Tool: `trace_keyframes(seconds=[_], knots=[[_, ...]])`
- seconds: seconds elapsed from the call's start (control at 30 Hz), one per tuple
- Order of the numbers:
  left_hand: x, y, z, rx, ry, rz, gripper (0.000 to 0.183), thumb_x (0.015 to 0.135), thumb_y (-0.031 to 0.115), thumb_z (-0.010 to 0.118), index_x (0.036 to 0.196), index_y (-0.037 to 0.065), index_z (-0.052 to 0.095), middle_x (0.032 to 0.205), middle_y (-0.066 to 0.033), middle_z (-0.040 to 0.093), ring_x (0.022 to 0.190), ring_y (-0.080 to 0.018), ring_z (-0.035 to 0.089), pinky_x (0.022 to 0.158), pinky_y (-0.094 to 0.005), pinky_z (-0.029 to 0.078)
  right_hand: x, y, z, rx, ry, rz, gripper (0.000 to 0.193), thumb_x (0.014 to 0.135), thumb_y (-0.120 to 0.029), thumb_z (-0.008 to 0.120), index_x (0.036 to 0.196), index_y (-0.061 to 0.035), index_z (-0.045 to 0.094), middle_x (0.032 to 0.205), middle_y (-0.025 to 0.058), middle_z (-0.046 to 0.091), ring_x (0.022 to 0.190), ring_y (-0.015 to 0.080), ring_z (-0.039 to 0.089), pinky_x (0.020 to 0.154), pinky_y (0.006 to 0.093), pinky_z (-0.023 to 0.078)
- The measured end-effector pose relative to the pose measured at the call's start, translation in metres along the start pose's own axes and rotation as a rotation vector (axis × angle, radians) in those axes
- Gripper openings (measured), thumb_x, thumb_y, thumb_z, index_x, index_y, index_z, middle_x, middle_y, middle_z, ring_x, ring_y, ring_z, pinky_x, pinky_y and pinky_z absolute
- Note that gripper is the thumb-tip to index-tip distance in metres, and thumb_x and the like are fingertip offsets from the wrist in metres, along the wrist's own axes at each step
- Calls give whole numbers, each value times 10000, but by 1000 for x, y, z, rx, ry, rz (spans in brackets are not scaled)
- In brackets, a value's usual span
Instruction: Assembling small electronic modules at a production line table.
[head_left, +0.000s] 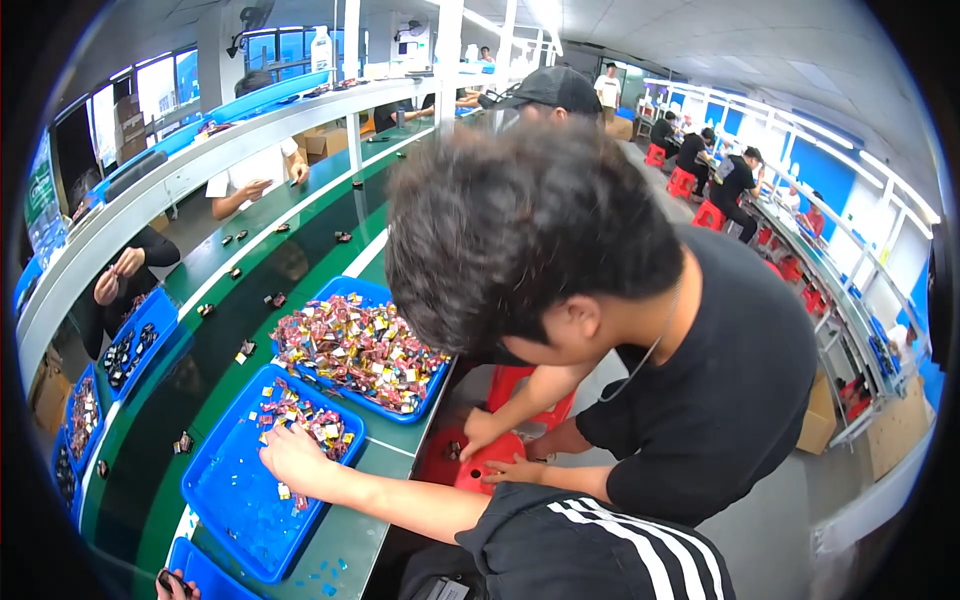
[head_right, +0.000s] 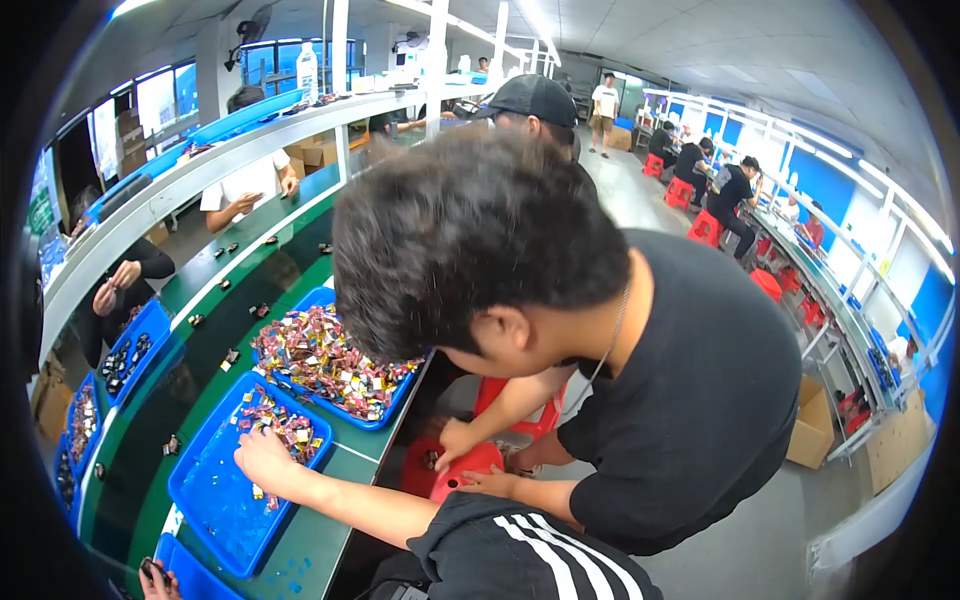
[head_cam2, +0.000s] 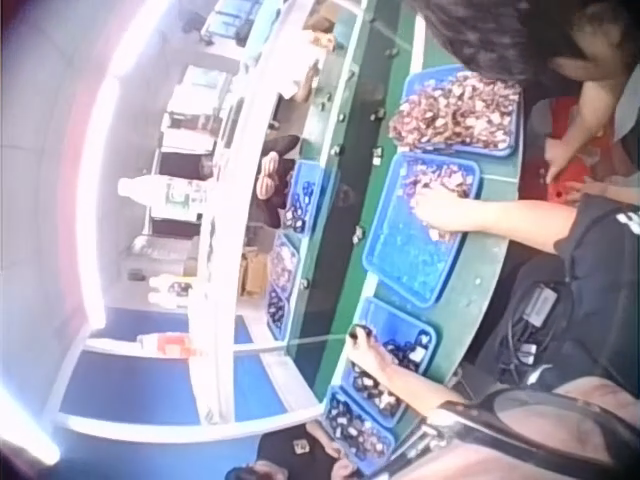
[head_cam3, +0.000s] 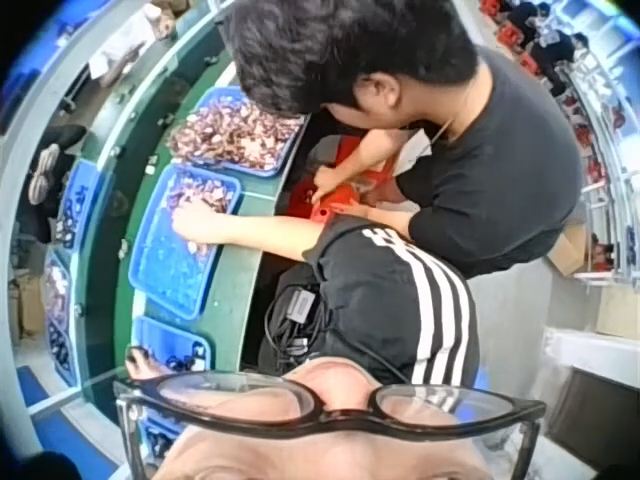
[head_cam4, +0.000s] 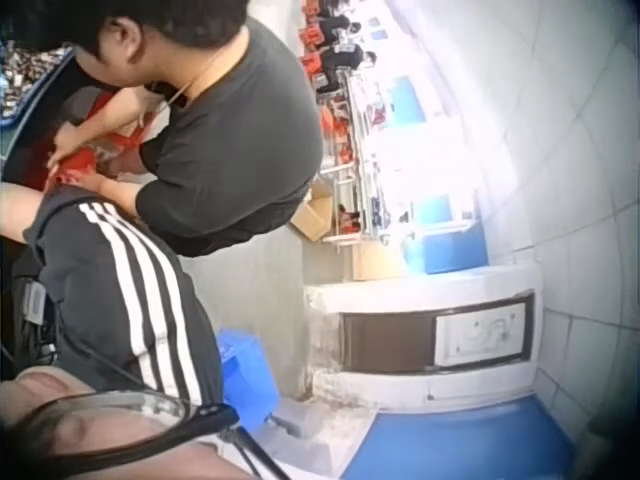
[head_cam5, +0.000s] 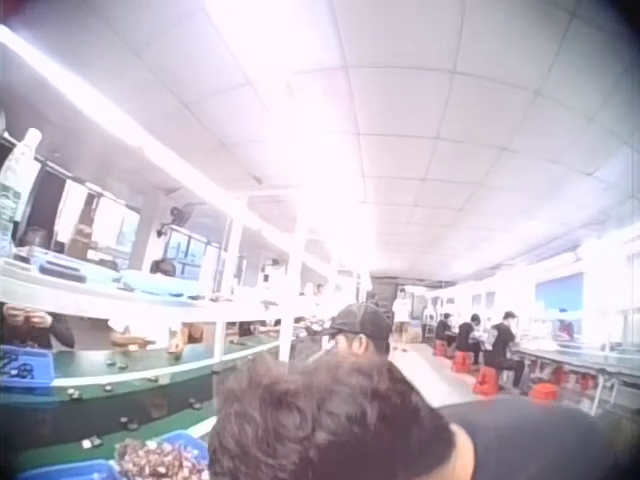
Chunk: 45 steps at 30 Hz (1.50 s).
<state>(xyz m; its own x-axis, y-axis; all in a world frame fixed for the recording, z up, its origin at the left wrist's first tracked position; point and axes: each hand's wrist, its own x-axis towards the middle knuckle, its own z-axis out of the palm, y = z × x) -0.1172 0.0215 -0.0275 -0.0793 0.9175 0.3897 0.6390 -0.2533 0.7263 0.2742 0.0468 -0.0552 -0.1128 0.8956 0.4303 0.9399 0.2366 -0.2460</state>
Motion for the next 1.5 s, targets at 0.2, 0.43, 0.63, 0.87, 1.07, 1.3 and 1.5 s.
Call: trace_keyframes(seconds=[0.2, 0.43, 0.63, 0.87, 1.07, 1.3, 1.5], knots=[[-18, 61, -3, -568, 47, -360, 390, 922, 117, 588, 1305, 89, 521, 1111, -189, 587, 883, -223, 610, 677, -280, 504, 19, 3, -5, -172, -71, -39, 144, 722, -153, 634, 817, -46, 654, 855, 154, 630, 846, 321, 627, 682, 455, 520], [-24, 154, 25, -867, 63, -243, 485, 920, 87, 527, 1385, 35, 397, 1004, -101, 587, 735, -112, 570, 549, -198, 461, 21, 30, -32, 177, -196, -93, 173, 757, -125, 658, 889, -14, 654, 834, 167, 661, 790, 336, 650, 728, 433, 516], [-27, 250, -36, -947, 93, -91, 583, 885, 37, 494, 1409, -66, 260, 970, -169, 591, 670, -164, 596, 470, -237, 492, 32, 10, -45, 304, -419, -1, 230, 766, -93, 717, 973, -15, 653, 699, 101, 614, 651, 248, 617, 628, 356, 494], [-29, 252, -28, -1117, -38, -151, 578, 882, -11, 473, 1419, -18, 262, 1031, -182, 585, 673, -170, 602, 467, -238, 488, 65, 9, -52, 90, -343, -225, 220, 741, -145, 743, 929, -49, 681, 934, 144, 648, 910, 339, 619, 800, 417, 500], [-34, 251, -28, -1228, -163, -181, 589, 878, -59, 453, 1429, 31, 263, 1093, -194, 578, 675, -176, 609, 465, -240, 483, 67, -13, -47, 146, -515, -163, 254, 747, -55, 695, 998, -40, 658, 769, 119, 653, 801, 321, 646, 725, 413, 504], [-32, 216, -52, -1172, -72, -84, 637, 892, -130, 411, 1443, 141, 244, 1228, -171, 548, 721, -190, 626, 510, -246, 493, 41, -21, -66, 472, -133, -97, 86, 788, 2, 681, 872, -16, 683, 813, 89, 639, 708, 187, 605, 628, 299, 477], [-26, 94, 83, -619, -13, 6, 193, 910, 115, 589, 1077, 93, 682, 1015, -100, 526, 948, -213, 552, 863, -314, 446, 33, -79, -38, 1243, -325, 16, 104, 812, -4, 666, 872, -35, 586, 772, 3, 576, 622, 64, 512, 545, 194, 397]])
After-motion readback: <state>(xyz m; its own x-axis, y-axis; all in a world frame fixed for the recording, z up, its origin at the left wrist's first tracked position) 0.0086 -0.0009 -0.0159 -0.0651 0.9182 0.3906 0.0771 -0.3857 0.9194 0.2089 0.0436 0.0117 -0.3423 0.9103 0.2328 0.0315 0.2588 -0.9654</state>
